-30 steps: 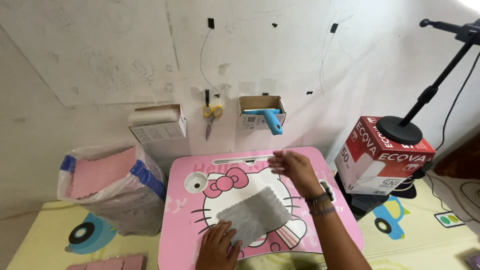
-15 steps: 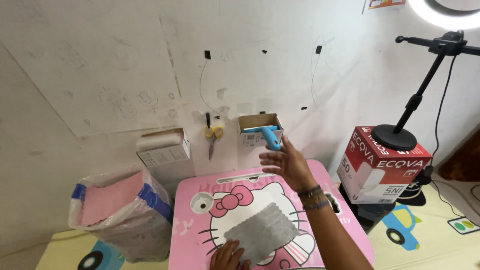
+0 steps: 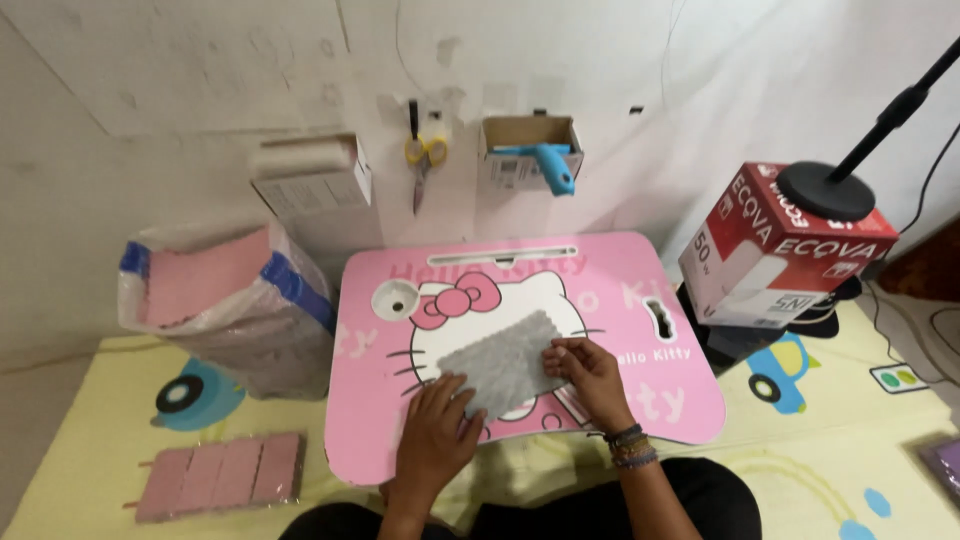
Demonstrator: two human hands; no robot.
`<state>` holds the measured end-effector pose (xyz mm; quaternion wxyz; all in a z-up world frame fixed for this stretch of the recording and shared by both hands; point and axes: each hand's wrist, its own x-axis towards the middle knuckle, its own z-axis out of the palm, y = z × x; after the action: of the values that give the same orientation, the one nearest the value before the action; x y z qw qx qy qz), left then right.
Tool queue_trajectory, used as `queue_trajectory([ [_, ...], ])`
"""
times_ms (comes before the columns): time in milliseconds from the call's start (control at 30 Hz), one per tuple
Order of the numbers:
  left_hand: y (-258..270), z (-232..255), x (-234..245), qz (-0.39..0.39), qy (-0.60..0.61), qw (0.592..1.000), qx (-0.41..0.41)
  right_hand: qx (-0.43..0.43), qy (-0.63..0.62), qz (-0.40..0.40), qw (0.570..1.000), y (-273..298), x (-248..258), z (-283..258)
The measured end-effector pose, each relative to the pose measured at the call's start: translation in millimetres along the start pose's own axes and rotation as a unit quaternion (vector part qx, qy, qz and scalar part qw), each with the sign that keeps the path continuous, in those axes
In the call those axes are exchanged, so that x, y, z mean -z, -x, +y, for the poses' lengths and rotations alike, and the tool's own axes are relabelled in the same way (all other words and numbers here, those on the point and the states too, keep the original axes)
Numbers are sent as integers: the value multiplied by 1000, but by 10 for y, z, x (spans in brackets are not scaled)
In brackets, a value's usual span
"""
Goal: Cleaning small fabric squares with a lint roller and packaging them into individual plastic bags.
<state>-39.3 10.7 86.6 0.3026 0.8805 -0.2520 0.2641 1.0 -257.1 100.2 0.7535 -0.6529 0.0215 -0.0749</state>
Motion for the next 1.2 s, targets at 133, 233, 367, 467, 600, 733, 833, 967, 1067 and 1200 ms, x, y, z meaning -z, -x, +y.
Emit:
queue_trajectory([
  [133, 11, 14, -19, -33, 3, 999, 22, 1, 6, -1, 1000, 81, 25, -54],
  [233, -4, 40, 10, -21, 5, 999, 26, 22, 0, -21, 1000, 28, -7, -62],
  [367, -31, 79, 58, -1, 2, 1000, 8, -40, -38, 36, 998, -259, -129, -394],
  [467, -45, 47, 36, 1, -1, 1000, 0, -20, -91, -3, 996, -649, -218, -868],
  [600, -36, 63, 55, 21, -8, 1000, -22, -103, -200, -17, 974, -990, -435, -1554],
  [733, 136, -375, -451, 54, -20, 996, -66, -39, -256, -133, 957, -1387, -395, -1443],
  [833, 245, -787, -1016, 214, -86, 967, -110, -64, -241, -130, 960, -1420, -562, -1711],
  [967, 234, -663, -1087, 184, -51, 981, 18, -111, -231, -51, 965, -1316, -728, -1997],
  [1067, 266, -751, -1071, 159, -52, 986, 20, -90, -230, -54, 967, -1345, -759, -2028],
  [1200, 306, -759, -954, 87, -41, 995, -12, -48, -251, -67, 964, -1422, -731, -2047],
])
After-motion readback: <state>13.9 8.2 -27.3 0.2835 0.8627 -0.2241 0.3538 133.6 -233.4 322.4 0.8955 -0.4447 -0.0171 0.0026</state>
